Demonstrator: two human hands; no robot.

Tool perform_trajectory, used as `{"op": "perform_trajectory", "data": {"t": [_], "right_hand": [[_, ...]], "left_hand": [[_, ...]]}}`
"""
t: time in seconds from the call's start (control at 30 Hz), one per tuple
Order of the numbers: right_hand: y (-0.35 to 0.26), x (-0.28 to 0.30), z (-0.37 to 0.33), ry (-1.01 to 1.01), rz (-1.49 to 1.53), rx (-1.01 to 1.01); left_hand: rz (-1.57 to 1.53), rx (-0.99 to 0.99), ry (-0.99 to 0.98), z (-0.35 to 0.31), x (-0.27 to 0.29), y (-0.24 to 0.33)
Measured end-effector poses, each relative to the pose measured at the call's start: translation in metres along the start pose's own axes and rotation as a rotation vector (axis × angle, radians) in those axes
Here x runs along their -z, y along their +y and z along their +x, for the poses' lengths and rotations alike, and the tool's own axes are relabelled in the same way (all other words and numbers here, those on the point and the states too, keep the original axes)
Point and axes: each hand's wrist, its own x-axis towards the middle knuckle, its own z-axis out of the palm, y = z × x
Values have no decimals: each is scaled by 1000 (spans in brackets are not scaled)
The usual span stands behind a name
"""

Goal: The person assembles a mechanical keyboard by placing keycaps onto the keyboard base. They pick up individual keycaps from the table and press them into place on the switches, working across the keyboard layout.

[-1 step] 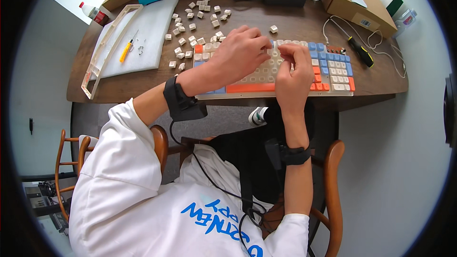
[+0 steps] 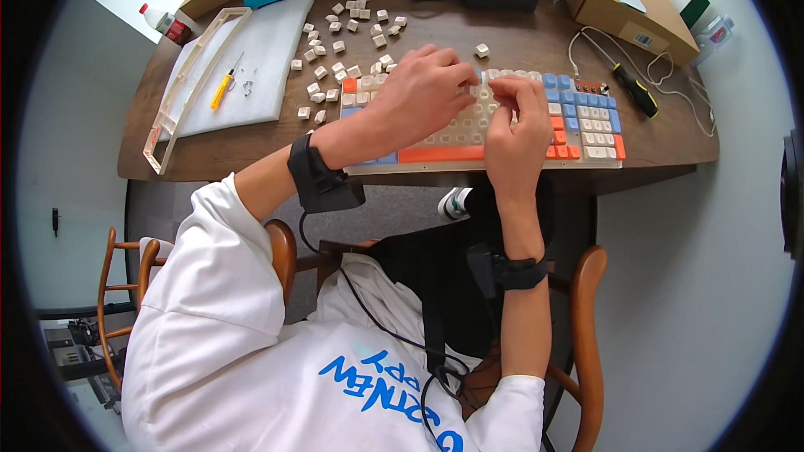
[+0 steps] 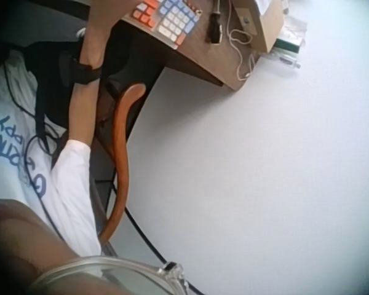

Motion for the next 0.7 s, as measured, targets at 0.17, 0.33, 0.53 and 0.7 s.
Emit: {"op": "perform_trajectory", "data": {"t": [0.17, 0.33, 0.53, 0.7], "right_hand": [[0, -1, -1, -9, -25, 10], [0, -2, -2, -8, -38, 44], [-1, -3, -2, -27, -57, 56], [-2, -2, -2, -62, -51, 31]], "left_hand": [[-4, -15, 62, -3, -2, 0], [69, -8, 63, -5, -1, 5], [20, 50, 76, -8, -8, 3], [9, 85, 109, -11, -15, 4]]}}
